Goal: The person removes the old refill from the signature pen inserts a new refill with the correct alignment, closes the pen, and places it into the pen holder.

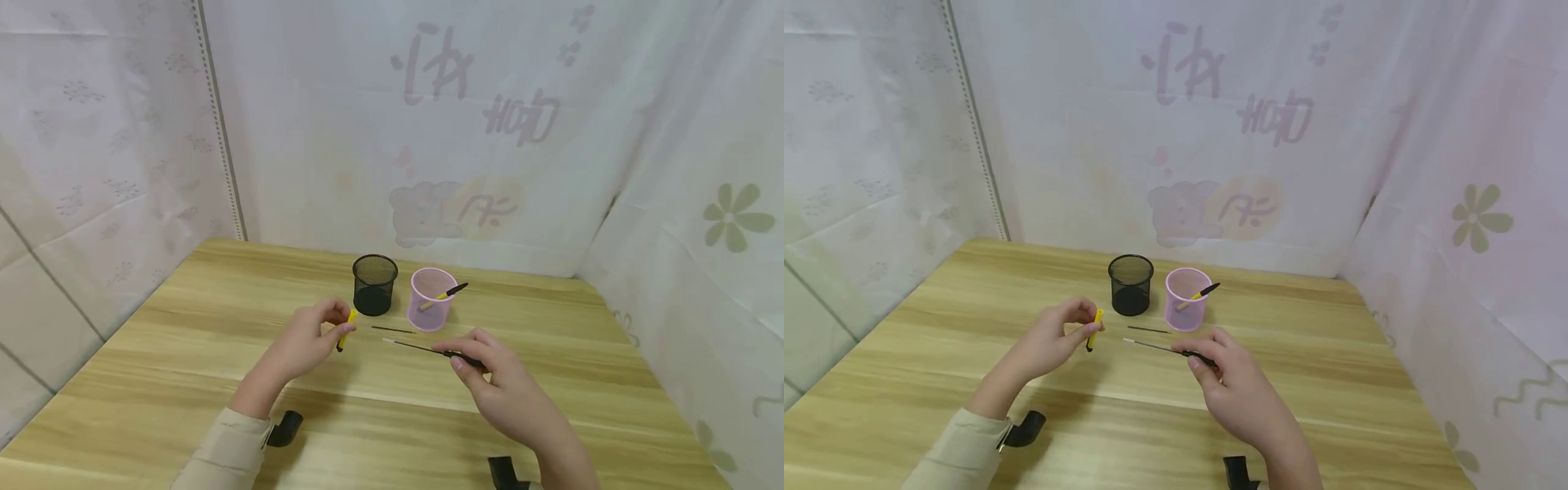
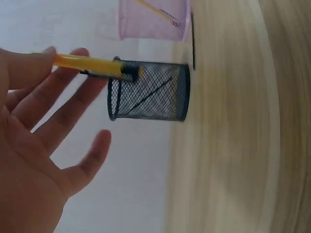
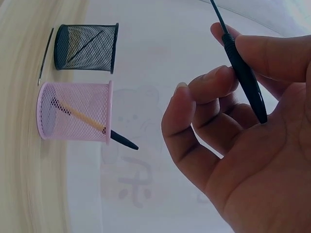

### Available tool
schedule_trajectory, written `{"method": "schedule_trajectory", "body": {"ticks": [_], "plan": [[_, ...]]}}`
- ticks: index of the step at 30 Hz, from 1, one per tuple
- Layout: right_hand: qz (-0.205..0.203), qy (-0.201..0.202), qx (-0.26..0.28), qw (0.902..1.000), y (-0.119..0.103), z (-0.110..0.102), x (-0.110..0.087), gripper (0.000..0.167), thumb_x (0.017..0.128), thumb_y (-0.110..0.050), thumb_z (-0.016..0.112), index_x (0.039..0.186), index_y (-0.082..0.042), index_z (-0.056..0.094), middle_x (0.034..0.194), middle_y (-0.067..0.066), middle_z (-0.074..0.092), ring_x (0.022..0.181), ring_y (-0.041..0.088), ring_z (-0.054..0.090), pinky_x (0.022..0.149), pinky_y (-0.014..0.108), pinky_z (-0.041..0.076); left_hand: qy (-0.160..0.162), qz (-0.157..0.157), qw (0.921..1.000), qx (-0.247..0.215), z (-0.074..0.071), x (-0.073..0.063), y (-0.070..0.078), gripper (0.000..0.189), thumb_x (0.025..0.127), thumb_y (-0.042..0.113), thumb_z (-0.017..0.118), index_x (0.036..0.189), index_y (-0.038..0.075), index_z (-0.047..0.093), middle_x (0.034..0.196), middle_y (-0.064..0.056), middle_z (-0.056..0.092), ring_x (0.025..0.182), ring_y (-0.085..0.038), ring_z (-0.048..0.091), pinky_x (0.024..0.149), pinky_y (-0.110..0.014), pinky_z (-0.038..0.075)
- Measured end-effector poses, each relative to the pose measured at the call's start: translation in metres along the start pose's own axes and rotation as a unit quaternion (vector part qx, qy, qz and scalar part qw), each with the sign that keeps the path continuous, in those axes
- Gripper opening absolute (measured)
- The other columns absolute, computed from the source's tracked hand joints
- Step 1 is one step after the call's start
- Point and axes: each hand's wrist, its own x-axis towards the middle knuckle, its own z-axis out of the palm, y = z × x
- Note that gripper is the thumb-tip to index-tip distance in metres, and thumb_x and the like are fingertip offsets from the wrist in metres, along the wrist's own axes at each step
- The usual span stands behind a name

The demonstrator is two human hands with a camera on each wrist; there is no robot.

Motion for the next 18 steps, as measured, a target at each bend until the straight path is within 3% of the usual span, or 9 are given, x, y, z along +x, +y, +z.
{"method": "schedule_trajectory", "body": {"ticks": [2, 4, 7, 9, 11, 15, 18], "plan": [[-0.001, 0.001, 0.000, 1.0000, 0.000, 0.001, 0.000, 0.031, 0.105, -0.006, 0.062, 0.123, -0.027, 0.077, 0.102, -0.010, 0.063, 0.086, 0.004, 0.056, 0.074, 0.023, 0.049, 0.002, -0.021, 0.9986, -0.049, 0.001, 0.002, -0.004, 0.013, 0.103, 0.022, 0.072, 0.111, 0.017, 0.063, 0.107, 0.000, 0.078, 0.108, -0.024, 0.072, 0.086, -0.039, 0.055], [-0.003, 0.004, -0.003, 1.0000, 0.000, 0.001, 0.001, 0.031, 0.105, -0.005, 0.063, 0.122, -0.027, 0.077, 0.102, -0.011, 0.063, 0.085, 0.004, 0.056, 0.074, 0.023, 0.049, 0.004, -0.014, 0.9991, -0.039, 0.003, 0.005, -0.006, 0.012, 0.103, 0.021, 0.073, 0.111, 0.017, 0.065, 0.105, 0.001, 0.078, 0.112, -0.022, 0.072, 0.090, -0.042, 0.055], [-0.009, 0.006, -0.007, 0.9999, 0.001, 0.001, 0.002, 0.031, 0.104, -0.005, 0.063, 0.121, -0.025, 0.078, 0.102, -0.011, 0.063, 0.085, 0.003, 0.056, 0.074, 0.023, 0.049, 0.003, 0.030, 0.9977, 0.062, 0.008, 0.012, -0.010, 0.010, 0.100, 0.017, 0.076, 0.108, 0.017, 0.071, 0.103, 0.000, 0.079, 0.100, -0.019, 0.073, 0.087, -0.044, 0.057], [-0.012, 0.007, -0.010, 0.9999, 0.001, 0.001, 0.003, 0.030, 0.104, -0.004, 0.063, 0.121, -0.025, 0.078, 0.101, -0.012, 0.064, 0.085, 0.003, 0.057, 0.075, 0.023, 0.050, -0.004, 0.054, 0.9880, 0.145, 0.013, 0.017, -0.014, 0.009, 0.098, 0.016, 0.077, 0.106, 0.019, 0.074, 0.103, 0.002, 0.079, 0.096, -0.018, 0.072, 0.089, -0.048, 0.057], [-0.013, 0.005, -0.011, 0.9998, 0.002, 0.002, 0.003, 0.030, 0.104, -0.004, 0.063, 0.121, -0.024, 0.078, 0.101, -0.012, 0.064, 0.085, 0.003, 0.057, 0.075, 0.023, 0.050, -0.025, 0.056, 0.9764, 0.207, 0.017, 0.020, -0.017, 0.010, 0.097, 0.016, 0.079, 0.104, 0.021, 0.075, 0.104, 0.005, 0.079, 0.098, -0.018, 0.071, 0.095, -0.056, 0.055], [-0.013, 0.002, -0.012, 0.9998, 0.002, 0.004, 0.005, 0.030, 0.104, -0.004, 0.063, 0.120, -0.024, 0.078, 0.099, -0.012, 0.063, 0.084, 0.002, 0.056, 0.074, 0.023, 0.050, -0.087, 0.033, 0.9636, 0.250, 0.026, 0.021, -0.025, 0.006, 0.099, 0.019, 0.077, 0.102, 0.023, 0.074, 0.106, 0.008, 0.076, 0.106, -0.021, 0.067, 0.102, -0.067, 0.045], [-0.017, 0.001, -0.012, 0.9998, 0.002, 0.004, 0.005, 0.029, 0.104, -0.005, 0.064, 0.119, -0.025, 0.078, 0.099, -0.012, 0.063, 0.084, 0.002, 0.056, 0.074, 0.023, 0.050, -0.108, 0.033, 0.9584, 0.262, 0.032, 0.022, -0.029, 0.002, 0.100, 0.024, 0.076, 0.099, 0.024, 0.074, 0.104, 0.010, 0.073, 0.109, -0.021, 0.063, 0.100, -0.067, 0.044]]}}
